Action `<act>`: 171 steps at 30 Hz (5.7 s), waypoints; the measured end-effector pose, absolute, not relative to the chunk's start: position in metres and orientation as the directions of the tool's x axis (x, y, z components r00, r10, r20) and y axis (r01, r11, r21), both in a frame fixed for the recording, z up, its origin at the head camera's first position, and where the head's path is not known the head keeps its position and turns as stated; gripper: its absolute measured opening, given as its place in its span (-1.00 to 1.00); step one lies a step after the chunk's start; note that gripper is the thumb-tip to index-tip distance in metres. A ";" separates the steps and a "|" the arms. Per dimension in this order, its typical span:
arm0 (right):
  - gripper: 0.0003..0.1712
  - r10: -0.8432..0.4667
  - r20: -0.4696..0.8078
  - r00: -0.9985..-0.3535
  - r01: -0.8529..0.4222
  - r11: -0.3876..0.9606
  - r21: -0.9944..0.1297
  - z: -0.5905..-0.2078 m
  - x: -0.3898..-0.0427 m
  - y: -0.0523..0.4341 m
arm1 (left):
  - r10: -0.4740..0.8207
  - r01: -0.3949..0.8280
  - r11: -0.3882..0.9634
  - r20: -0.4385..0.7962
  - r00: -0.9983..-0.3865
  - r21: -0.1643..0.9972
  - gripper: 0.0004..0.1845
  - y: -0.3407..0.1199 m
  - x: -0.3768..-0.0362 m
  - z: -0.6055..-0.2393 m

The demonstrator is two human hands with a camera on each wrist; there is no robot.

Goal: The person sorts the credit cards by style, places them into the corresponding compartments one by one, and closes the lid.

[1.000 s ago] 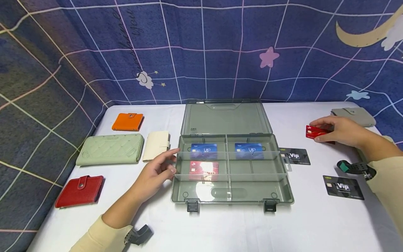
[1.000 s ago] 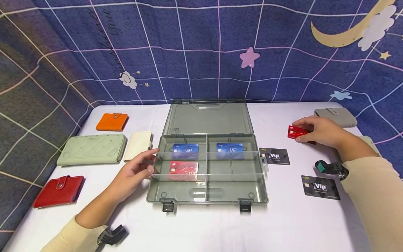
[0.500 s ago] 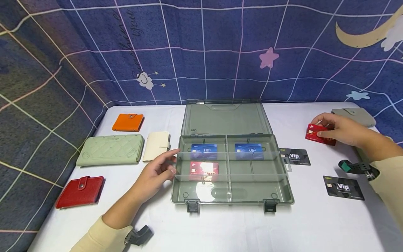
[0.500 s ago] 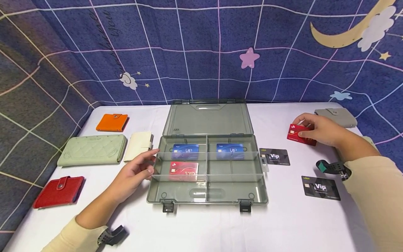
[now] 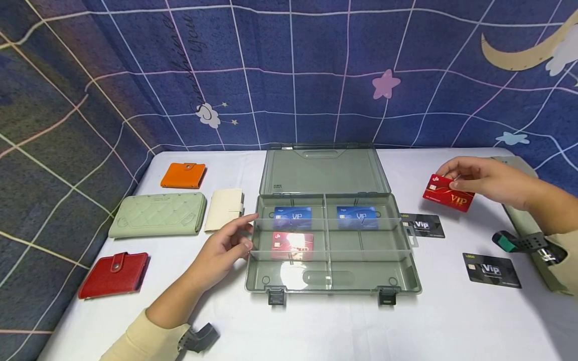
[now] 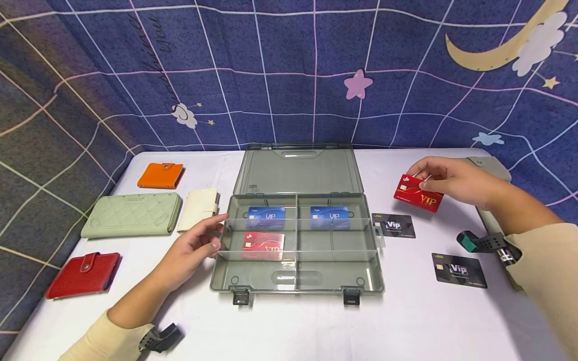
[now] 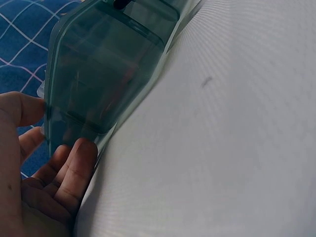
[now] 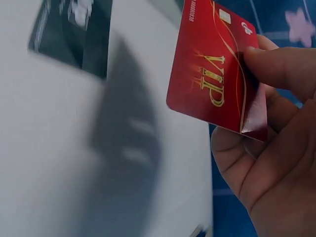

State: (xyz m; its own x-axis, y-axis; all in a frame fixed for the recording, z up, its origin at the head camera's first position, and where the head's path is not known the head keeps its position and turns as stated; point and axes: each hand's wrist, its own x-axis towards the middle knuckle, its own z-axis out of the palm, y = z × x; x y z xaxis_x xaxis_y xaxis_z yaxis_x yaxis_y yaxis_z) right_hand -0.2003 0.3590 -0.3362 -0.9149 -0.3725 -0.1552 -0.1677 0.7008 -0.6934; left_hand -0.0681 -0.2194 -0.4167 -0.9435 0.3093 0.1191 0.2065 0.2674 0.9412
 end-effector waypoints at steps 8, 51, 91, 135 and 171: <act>-0.69 -0.550 -0.146 -0.822 -0.234 0.560 -0.794 -0.324 -0.183 0.317 | 0.314 0.213 0.257 0.127 -0.941 0.943 -0.39 -0.220 -0.068 -0.417; -0.72 -0.769 -0.258 -0.584 -0.412 0.555 -0.723 -0.325 -0.155 0.198 | 0.318 0.216 0.262 0.127 -0.940 0.941 -0.39 -0.220 -0.068 -0.417; -0.43 -0.461 -0.010 -0.887 -0.355 0.698 -0.622 -0.382 -0.150 0.355 | 0.317 0.213 0.252 0.127 -0.940 0.944 -0.40 -0.219 -0.068 -0.417; -0.80 -0.387 0.065 -0.920 -0.238 0.417 -0.877 -0.330 -0.115 0.294 | 0.349 0.244 0.248 0.149 -0.925 0.937 -0.40 -0.218 -0.069 -0.418; -0.79 -0.669 -0.047 -0.742 -0.371 0.468 -0.802 -0.339 -0.083 0.098 | 0.353 0.258 0.240 0.163 -0.921 0.936 -0.40 -0.219 -0.082 -0.414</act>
State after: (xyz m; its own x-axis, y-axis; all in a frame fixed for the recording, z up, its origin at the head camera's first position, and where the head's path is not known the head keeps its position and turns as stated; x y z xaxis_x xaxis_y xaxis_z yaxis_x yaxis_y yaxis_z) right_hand -0.0831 0.0977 -0.3388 -0.7415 -0.6693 -0.0474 -0.3712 0.4681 -0.8019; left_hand -0.0818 -0.2192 -0.4137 -0.9214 0.3528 0.1630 0.2576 0.2403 0.9359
